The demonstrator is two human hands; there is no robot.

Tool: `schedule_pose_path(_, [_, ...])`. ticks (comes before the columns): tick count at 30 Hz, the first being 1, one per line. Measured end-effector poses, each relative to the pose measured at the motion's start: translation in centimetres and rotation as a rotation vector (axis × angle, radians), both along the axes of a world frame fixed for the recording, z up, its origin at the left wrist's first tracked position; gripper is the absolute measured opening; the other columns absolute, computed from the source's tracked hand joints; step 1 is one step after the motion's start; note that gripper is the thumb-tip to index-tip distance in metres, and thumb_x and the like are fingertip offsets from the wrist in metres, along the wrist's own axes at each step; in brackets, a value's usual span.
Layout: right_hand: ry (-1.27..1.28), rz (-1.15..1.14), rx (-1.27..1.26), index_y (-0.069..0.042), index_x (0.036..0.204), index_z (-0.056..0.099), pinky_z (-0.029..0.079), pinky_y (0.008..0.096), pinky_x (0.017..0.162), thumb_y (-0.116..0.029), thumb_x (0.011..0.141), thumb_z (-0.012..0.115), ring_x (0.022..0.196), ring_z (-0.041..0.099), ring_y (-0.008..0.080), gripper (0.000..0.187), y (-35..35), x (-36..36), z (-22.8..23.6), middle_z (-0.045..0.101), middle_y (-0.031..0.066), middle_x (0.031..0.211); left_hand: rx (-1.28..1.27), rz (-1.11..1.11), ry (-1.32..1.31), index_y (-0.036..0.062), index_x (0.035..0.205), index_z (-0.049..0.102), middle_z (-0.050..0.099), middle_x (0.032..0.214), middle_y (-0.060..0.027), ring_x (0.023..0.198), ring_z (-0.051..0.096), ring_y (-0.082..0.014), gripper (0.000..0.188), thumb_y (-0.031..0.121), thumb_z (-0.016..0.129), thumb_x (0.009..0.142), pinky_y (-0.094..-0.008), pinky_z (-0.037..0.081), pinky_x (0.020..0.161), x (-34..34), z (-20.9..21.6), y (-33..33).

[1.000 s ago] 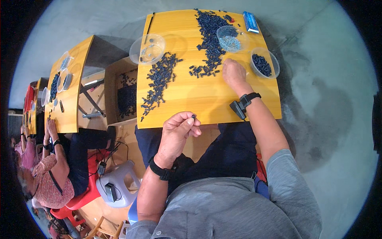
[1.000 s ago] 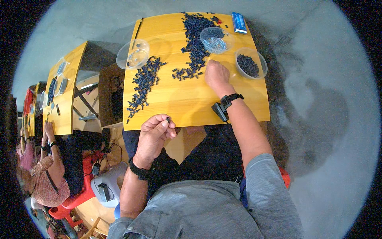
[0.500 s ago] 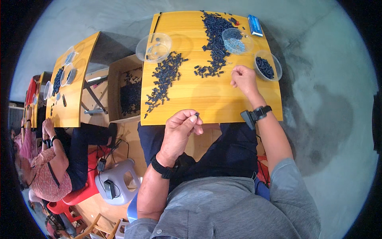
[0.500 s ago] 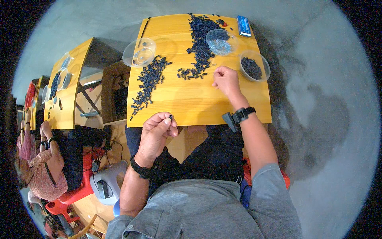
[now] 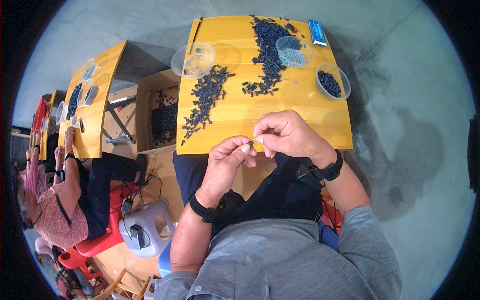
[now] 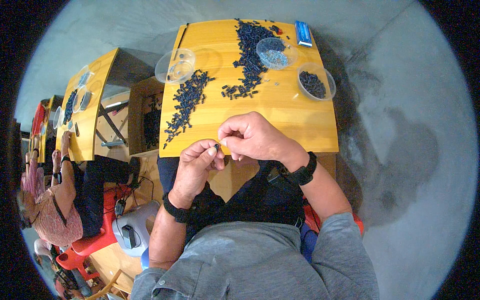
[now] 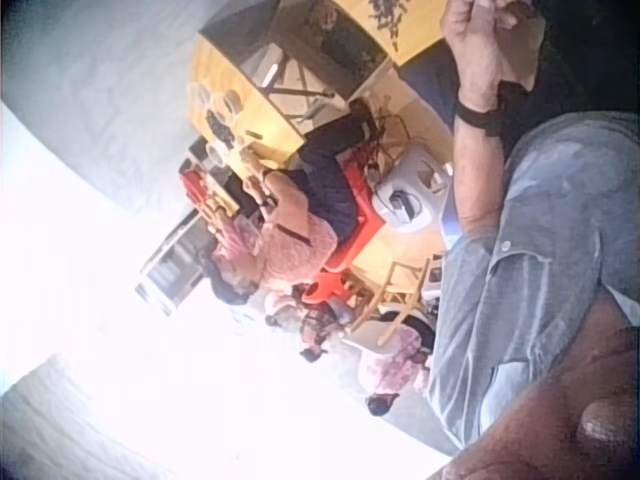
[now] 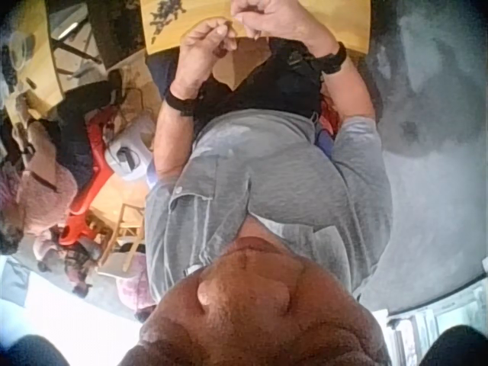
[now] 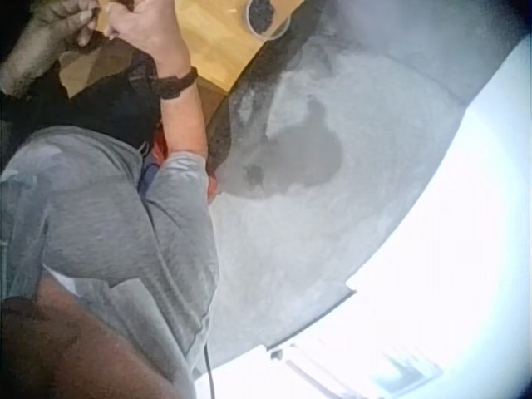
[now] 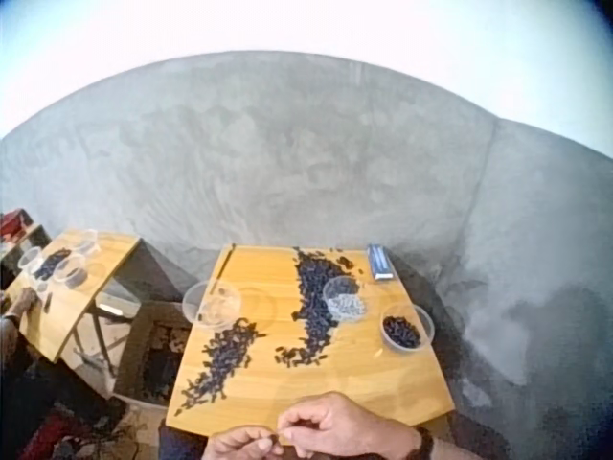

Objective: Sorting and inspecting small black plastic parts at a workbench.

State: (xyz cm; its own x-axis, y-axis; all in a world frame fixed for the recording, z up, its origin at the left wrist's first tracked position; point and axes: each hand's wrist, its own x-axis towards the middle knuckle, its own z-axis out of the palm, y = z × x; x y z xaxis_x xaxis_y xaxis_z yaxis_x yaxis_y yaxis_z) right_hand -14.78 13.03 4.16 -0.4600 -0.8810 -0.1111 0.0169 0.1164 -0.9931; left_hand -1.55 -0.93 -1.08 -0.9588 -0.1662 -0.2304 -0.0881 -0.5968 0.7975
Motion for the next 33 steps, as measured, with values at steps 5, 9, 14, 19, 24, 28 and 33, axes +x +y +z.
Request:
schedule_pose_path(5, [0.074,0.04,0.051,0.0,0.083,0.059,0.046,0.021,0.048,-0.003,0.083,0.055,0.054,0.058,0.0061,0.006,-0.1,0.5,0.4,0.059,0.0005,0.066,-0.034,-0.003,-0.012,-0.0003,0.101,0.062,0.065,0.083,-0.0057,0.068,0.059,-0.0116,0.014,0.007,0.054,0.091,-0.0245,0.049,0.065,0.4,0.4,0.0])
schedule_pose_path(9, [0.154,0.078,0.06,0.001,0.081,0.06,0.046,0.0224,0.048,-0.003,0.082,0.055,0.054,0.057,0.0074,0.006,-0.2,0.7,0.7,0.058,0.0019,0.066,-0.082,-0.029,-0.024,-0.0011,0.099,0.062,0.065,0.082,-0.0059,0.067,0.059,-0.0111,0.013,0.007,0.056,0.091,-0.0235,0.049,0.063,0.5,0.5,-0.1])
schedule_pose_path(14, [0.338,0.118,0.041,0.001,0.078,0.06,0.046,0.0271,0.051,-0.002,0.078,0.056,0.056,0.057,0.0126,0.006,-0.3,0.8,1.1,0.058,0.0068,0.066,-0.1,-0.046,-0.059,-0.0023,0.1,0.062,0.065,0.081,-0.0062,0.064,0.06,-0.011,0.014,0.006,0.057,0.09,-0.0231,0.05,0.06,0.7,0.3,0.1])
schedule_pose_path(19, [0.423,0.174,0.043,0.001,0.077,0.06,0.046,0.0299,0.052,-0.002,0.076,0.055,0.058,0.058,0.0174,0.006,0.0,1.0,1.3,0.058,0.0103,0.067,-0.164,-0.049,-0.055,-0.002,0.099,0.063,0.066,0.082,-0.0073,0.066,0.06,-0.0123,0.013,0.005,0.057,0.089,-0.0245,0.051,0.062,1.2,0.4,0.4])
schedule_pose_path(24, [0.363,0.219,0.115,0.002,0.078,0.06,0.046,0.0315,0.053,-0.001,0.076,0.055,0.059,0.059,0.0194,0.006,0.2,1.1,2.1,0.059,0.0115,0.067,-0.206,-0.079,-0.054,-0.0021,0.096,0.065,0.066,0.083,-0.0077,0.067,0.061,-0.0126,0.012,0.004,0.059,0.088,-0.0247,0.052,0.062,1.2,0.7,0.2])
schedule_pose_path(28, [0.499,0.255,-0.057,0.001,0.086,0.061,0.045,0.0263,0.05,0.002,0.081,0.055,0.055,0.058,0.0126,0.008,-0.1,0.9,1.1,0.056,0.0076,0.071,-0.282,-0.11,-0.051,-0.0019,0.096,0.065,0.066,0.083,-0.0079,0.067,0.062,-0.0129,0.012,0.005,0.059,0.088,-0.0249,0.053,0.062,1.1,1.0,-0.1])
schedule_pose_path(33, [0.321,0.127,0.026,0.001,0.088,0.061,0.045,0.0235,0.051,0.002,0.083,0.054,0.058,0.059,0.0103,0.009,0.1,1.9,1.2,0.057,0.0059,0.074,-0.194,-0.062,-0.048,-0.0018,0.098,0.064,0.066,0.082,-0.0076,0.067,0.062,-0.013,0.013,0.005,0.058,0.089,-0.0247,0.052,0.061,1.3,1.0,-0.2])
